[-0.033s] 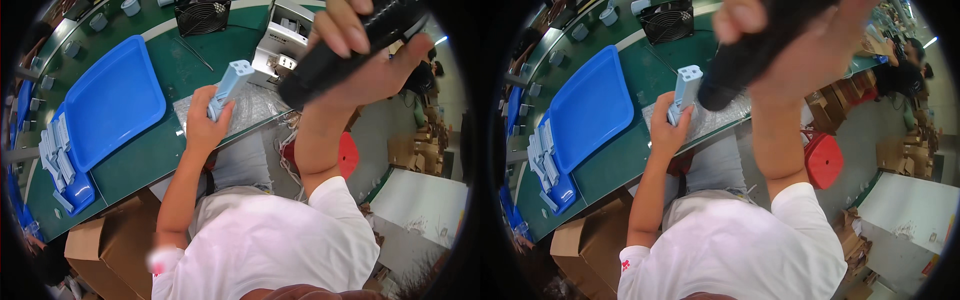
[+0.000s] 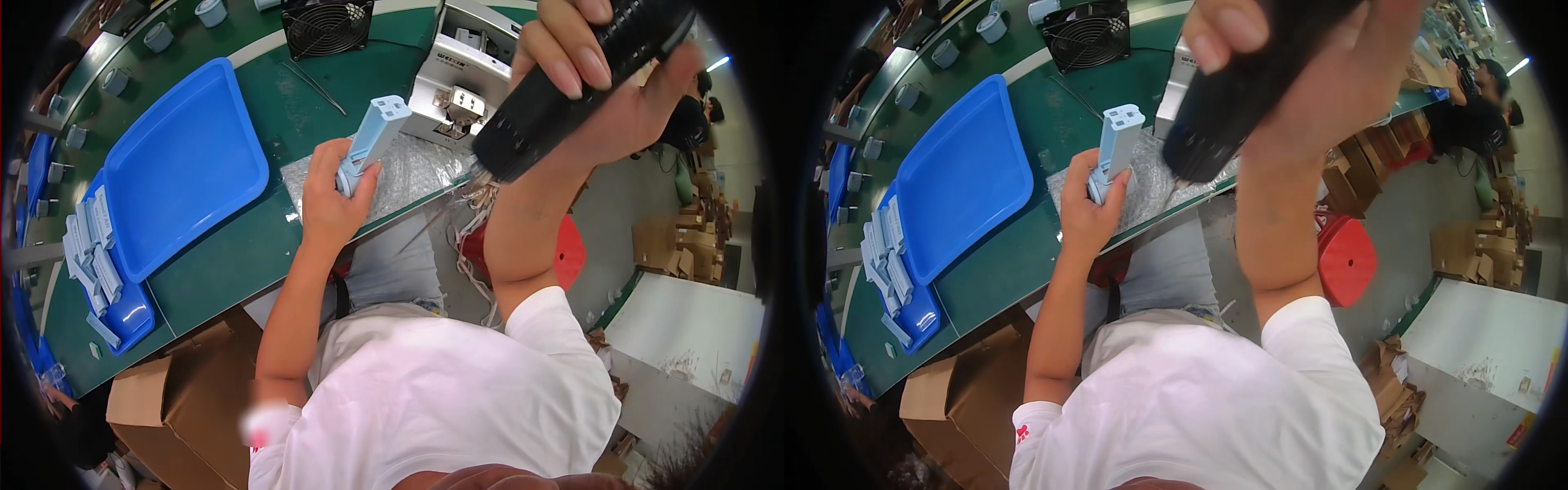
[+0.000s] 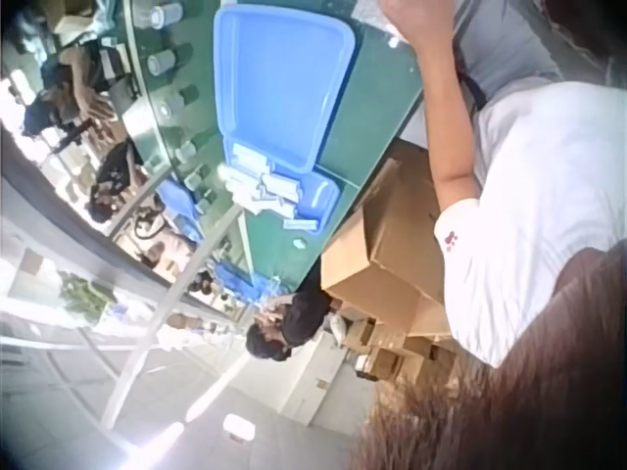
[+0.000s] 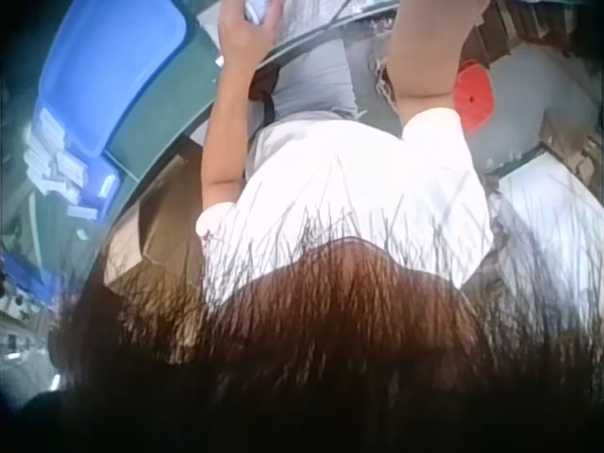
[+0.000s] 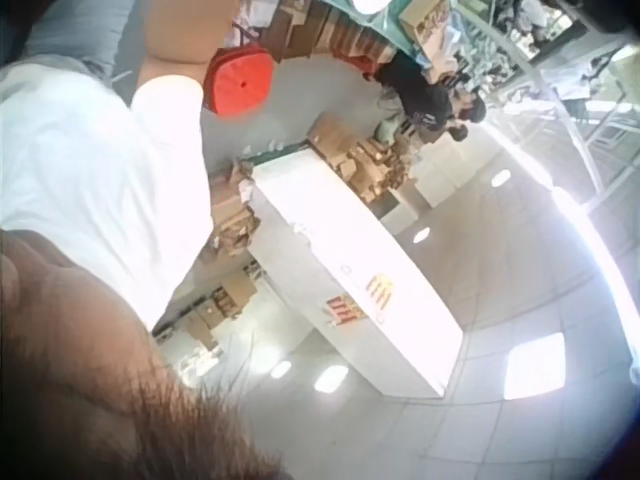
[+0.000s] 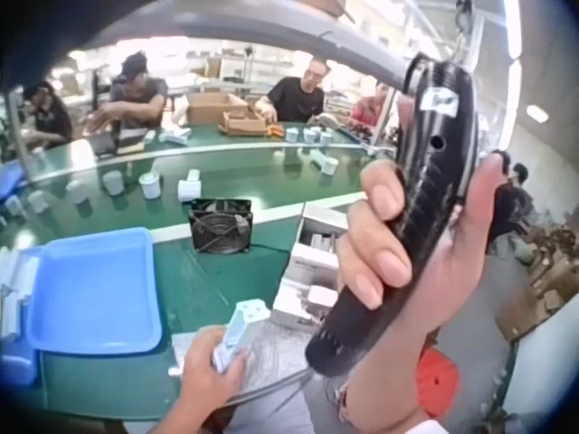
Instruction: The person inserts a cylindrical component into a light blue plastic housing and secures it using a handheld electric screwdriver. They repeat this process for multiple units, placing the finished assemblies into a blue tray on the table.
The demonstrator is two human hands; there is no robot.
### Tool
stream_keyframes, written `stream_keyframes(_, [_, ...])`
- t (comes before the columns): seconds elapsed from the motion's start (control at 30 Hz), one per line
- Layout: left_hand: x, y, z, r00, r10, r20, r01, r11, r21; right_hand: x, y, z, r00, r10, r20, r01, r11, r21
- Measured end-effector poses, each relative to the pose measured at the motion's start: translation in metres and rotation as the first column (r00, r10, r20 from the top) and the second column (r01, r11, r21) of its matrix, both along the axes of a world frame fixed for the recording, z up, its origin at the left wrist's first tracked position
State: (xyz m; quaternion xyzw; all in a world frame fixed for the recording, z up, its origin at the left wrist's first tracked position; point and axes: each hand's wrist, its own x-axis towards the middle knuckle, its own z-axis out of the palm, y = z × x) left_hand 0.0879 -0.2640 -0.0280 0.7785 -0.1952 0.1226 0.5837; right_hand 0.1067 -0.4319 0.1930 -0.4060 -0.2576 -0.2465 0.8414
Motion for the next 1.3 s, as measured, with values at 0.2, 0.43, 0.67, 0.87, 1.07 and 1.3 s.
stream_keyframes(0.2, [-0.001, 0.001, -0.002, 0.999, 0.015, -0.034, -0.015, 1.0, 0.004, 0.037, -0.042, -0.002, 0.745, -0.514, 0.425, 0.643, 0.722, -0.256])
stream_keyframes(0.43, [-0.002, 0.002, -0.003, 0.999, 0.016, -0.047, -0.015, 1.0, 0.017, 0.052, -0.052, -0.012, 0.735, -0.461, 0.498, 0.632, 0.732, -0.256])
stream_keyframes(0.67, [-0.002, 0.003, -0.001, 0.999, 0.018, -0.051, -0.018, 1.0, 0.008, 0.018, -0.029, -0.01, 0.894, -0.428, 0.132, 0.448, 0.868, -0.216])
stream_keyframes(0.87, [0.0, 0.0, -0.007, 0.998, 0.011, 0.067, -0.014, 0.999, 0.05, 0.002, 0.009, 0.004, 0.907, -0.402, 0.122, 0.417, 0.898, -0.137])
stream_keyframes(1.07, [-0.003, 0.001, -0.001, 0.998, 0.028, 0.055, -0.028, 1.0, 0.008, 0.021, 0.035, -0.004, 0.909, -0.405, 0.093, 0.414, 0.904, -0.104])
stream_keyframes(1.3, [-0.002, 0.001, 0.001, 0.998, 0.014, 0.058, -0.015, 1.0, 0.012, 0.02, 0.036, -0.015, 0.84, -0.543, 0.014, 0.527, 0.808, -0.262])
